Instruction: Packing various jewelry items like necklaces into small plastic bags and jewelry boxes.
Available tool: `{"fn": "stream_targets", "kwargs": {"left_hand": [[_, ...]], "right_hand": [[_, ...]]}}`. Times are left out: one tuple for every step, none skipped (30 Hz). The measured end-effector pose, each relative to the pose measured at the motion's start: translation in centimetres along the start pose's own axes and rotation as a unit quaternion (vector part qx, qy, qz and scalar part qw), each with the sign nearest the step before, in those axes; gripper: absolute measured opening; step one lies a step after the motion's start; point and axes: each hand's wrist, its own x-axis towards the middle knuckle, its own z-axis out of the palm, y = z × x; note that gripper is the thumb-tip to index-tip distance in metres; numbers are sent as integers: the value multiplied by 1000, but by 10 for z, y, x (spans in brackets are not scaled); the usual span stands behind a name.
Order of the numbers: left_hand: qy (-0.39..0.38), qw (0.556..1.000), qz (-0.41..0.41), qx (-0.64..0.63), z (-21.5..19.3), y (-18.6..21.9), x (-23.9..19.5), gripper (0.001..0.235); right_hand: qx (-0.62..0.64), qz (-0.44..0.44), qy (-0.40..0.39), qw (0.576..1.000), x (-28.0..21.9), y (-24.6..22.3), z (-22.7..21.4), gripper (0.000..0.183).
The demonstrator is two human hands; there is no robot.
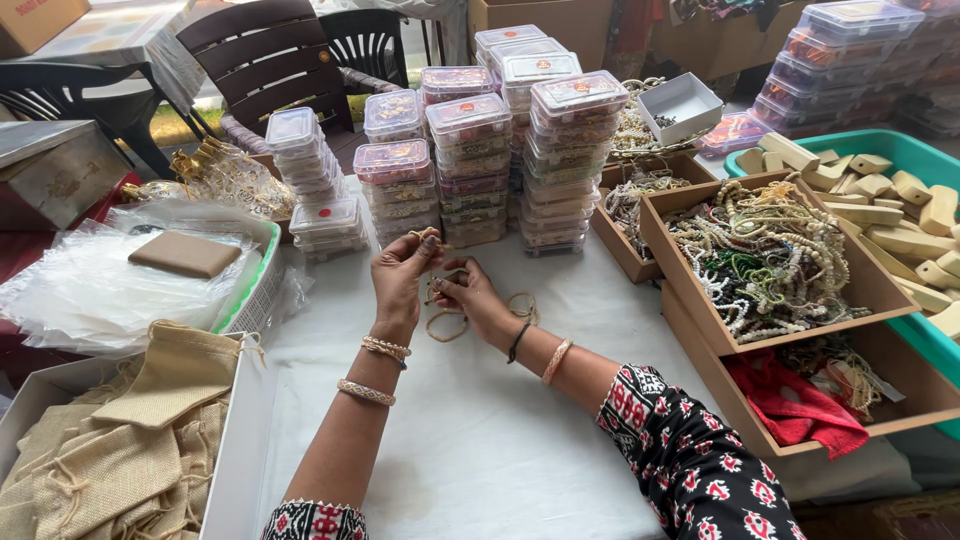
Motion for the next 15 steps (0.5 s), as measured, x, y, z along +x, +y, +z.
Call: {"fn": "stream_targets", "kwargs": {"left_hand": [[1,1000,0,1,-2,1,0,19],[8,1000,-1,-6,-5,3,1,19],[14,1000,-1,-13,-6,4,2,19],[14,1000,0,-12,-11,2,4,19],[-1,1000,2,15,-16,1,6,19],[-16,999,5,43,-20,-1,8,20],[-16,999,5,43,-24,1,9,20],[-44,995,3,86,-27,3,10,20],[-73,989,-1,129,-31,4,11,21],[-73,989,-2,130,-32,6,10,21],[-96,983,-15,153,-34,7,10,22],[-120,977,-28,177,-35,9,11,23],[-120,977,-28,176,-33,11,10,23],[-132,975,-40,176,-32,13,9,23],[-143,973,-52,176,-30,16,9,23]], "right_hand": [[1,1,-1,1000,-5,-3,5,31],[13,-8,16,1000,-9,-6,10,32],[24,-18,34,999,-13,-9,14,33],[25,-18,33,999,-17,-15,18,33],[24,-40,42,998,-20,-21,22,32],[24,-63,51,996,-24,-27,25,31],[24,-63,51,996,-27,-34,28,31],[-35,-114,43,992,-31,-42,31,29],[-92,-164,36,982,-35,-48,34,27],[-91,-163,37,982,-36,-54,34,27],[-132,-197,36,971,-36,-60,34,27],[-172,-231,36,957,-36,-67,34,26],[-172,-231,36,957,-34,-69,30,26],[-175,-249,37,952,-32,-70,27,27],[-178,-268,37,946,-30,-72,24,27]]}}
